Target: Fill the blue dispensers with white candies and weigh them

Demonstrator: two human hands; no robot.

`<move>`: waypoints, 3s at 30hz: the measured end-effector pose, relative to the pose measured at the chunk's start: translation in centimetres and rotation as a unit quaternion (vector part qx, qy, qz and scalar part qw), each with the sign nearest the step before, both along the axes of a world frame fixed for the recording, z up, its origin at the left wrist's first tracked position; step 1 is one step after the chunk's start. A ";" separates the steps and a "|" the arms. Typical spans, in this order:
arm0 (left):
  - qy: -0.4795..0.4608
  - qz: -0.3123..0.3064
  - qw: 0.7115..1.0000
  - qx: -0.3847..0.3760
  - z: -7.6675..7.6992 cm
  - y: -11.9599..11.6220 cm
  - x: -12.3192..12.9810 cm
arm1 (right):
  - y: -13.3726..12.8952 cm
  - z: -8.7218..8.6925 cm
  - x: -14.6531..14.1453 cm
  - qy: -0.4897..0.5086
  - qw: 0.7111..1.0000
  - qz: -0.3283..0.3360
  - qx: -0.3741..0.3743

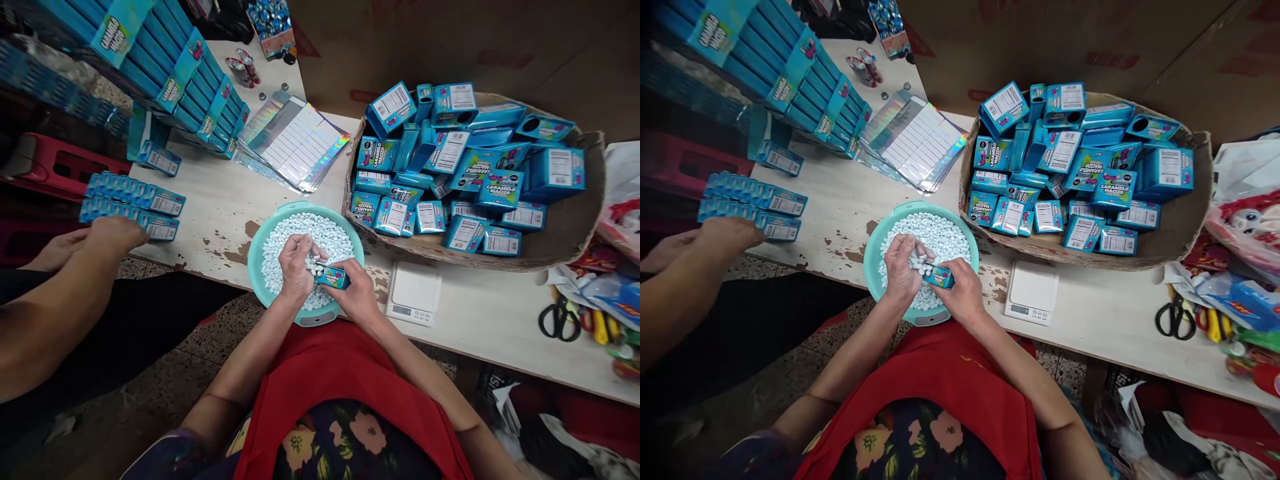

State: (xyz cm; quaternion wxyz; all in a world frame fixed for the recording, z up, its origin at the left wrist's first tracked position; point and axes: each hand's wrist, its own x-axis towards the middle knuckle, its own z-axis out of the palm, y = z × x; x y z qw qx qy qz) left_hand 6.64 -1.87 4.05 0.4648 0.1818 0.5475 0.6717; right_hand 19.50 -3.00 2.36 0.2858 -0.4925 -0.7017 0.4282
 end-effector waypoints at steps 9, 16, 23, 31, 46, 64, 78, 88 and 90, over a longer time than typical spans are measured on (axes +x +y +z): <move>0.022 0.025 0.999 -0.004 0.4 -0.2 0.6 | -0.2 0.1 0.2 0.032 0.999 -0.013 0.001; 0.001 0.042 0.999 -0.021 0.7 -0.4 0.8 | -0.6 0.3 0.1 0.037 0.999 -0.016 -0.003; -0.003 0.001 1.000 -0.001 1.2 -0.7 0.7 | -0.9 -1.0 0.2 0.095 0.994 -0.030 -0.043; 0.004 0.033 0.999 0.029 1.6 -1.1 -0.1 | -1.4 -1.7 0.2 0.128 0.989 -0.047 -0.061; 0.092 0.051 0.993 0.059 0.6 -1.2 0.7 | -0.5 -0.5 -0.9 0.070 0.996 -0.041 -0.032; 0.120 0.005 0.992 0.041 -0.5 -1.9 1.4 | -0.2 -1.6 -0.5 0.076 0.995 -0.054 -0.026; 0.411 -0.174 0.870 -0.211 -7.6 -1.1 -1.9 | 0.2 -0.8 1.1 0.142 0.985 -0.073 -0.065; 0.301 -0.135 0.914 -0.235 -8.6 -2.1 -3.0 | 0.6 -0.3 1.2 0.095 0.993 -0.059 -0.025; 0.253 -0.107 0.935 -0.224 -7.0 -2.1 -3.9 | 0.5 -0.6 1.0 0.077 0.996 -0.046 -0.003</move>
